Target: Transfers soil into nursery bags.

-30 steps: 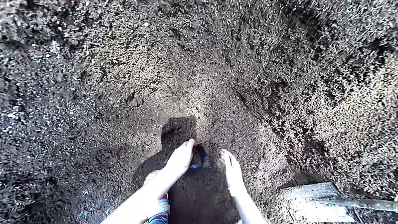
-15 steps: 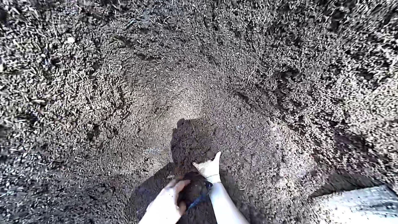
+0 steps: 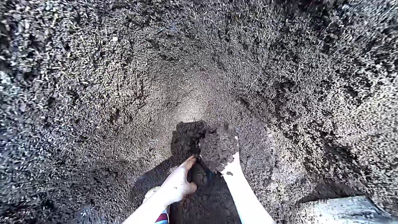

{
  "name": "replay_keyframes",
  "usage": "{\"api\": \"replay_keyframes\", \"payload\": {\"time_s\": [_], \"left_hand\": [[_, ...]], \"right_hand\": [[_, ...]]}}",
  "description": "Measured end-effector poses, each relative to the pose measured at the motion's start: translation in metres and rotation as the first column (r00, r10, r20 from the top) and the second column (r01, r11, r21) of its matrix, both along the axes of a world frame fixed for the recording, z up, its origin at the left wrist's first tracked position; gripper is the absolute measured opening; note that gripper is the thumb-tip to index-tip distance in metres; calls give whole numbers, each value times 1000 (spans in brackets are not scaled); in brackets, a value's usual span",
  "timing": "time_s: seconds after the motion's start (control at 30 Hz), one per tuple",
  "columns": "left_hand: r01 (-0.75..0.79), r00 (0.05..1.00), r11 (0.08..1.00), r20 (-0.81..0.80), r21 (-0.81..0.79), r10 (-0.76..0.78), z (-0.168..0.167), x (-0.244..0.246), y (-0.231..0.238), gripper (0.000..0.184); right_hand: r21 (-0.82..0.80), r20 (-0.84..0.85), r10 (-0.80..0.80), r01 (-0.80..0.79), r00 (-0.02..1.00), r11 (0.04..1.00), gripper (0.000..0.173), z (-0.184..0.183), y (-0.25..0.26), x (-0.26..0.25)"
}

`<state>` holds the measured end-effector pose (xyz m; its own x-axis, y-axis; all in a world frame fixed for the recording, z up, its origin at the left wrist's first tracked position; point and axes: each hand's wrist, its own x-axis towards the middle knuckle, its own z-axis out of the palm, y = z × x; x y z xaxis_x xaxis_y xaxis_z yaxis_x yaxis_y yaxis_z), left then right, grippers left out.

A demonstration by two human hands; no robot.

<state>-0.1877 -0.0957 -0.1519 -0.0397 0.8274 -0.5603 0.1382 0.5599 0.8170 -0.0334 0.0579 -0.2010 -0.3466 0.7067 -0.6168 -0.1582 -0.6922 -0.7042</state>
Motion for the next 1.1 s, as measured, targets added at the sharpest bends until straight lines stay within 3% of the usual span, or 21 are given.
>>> {"api": "replay_keyframes", "payload": {"time_s": [0.1, 0.2, 0.27, 0.33, 0.4, 0.47, 0.53, 0.6, 0.77, 0.87, 0.93, 0.97, 1.03, 1.1], "left_hand": [[-14, 999, 1000, 29, 4, 14, 5, 4, 8, 90], [-11, 1000, 1000, 4, 0, 11, 6, 7, 10, 91], [-3, 999, 1000, -37, 0, 3, 7, 10, 7, 93], [-4, 998, 1000, -68, -15, 3, 9, 13, 2, 94], [16, 996, 999, -83, -28, -18, 14, 14, 0, 91], [19, 996, 1000, -87, -22, -21, 15, 15, -2, 85], [4, 997, 1000, -77, 5, -3, 11, 12, -3, 85], [2, 998, 999, -62, 43, 1, 7, 10, -6, 86], [84, 988, 996, -131, 5, -82, 12, 15, -6, 85], [105, 986, 994, -133, 5, -104, 10, 15, -8, 85], [95, 990, 995, -104, 34, -91, 7, 15, -11, 85], [83, 991, 995, -111, 46, -78, 6, 13, -11, 83], [73, 982, 997, -178, 23, -68, 8, 8, -9, 73], [112, 949, 991, -288, -72, -128, 14, 5, -6, 55]], "right_hand": [[-138, -125, 39, -57, 991, 989, 74, 45, -16, 8], [-229, -236, 56, -112, 970, 967, 75, 63, -33, 8], [-141, -208, 88, -119, 974, 983, 58, 68, -42, 14], [83, -84, 208, -201, 974, 976, 36, 70, -49, 22], [250, 171, 375, -408, 911, 878, 42, 81, -55, 24], [360, 465, 501, -673, 730, 647, 42, 87, -63, 20], [437, 664, 485, -822, 569, 366, 36, 81, -73, 16], [374, 800, 434, -910, 414, 179, 36, 79, -81, 13], [-158, 959, 239, -987, -151, 9, 35, 77, -77, -16], [-333, 919, 191, -939, -344, -88, 37, 74, -75, -28], [-274, 914, 271, -953, -301, -134, 36, 79, -66, -27], [-154, 918, 348, -981, -187, -121, 33, 81, -54, -23], [110, 878, 467, -994, 105, 16, 34, 88, -17, -16], [187, 899, 375, -972, 227, 141, 41, 91, 34, -20]]}}
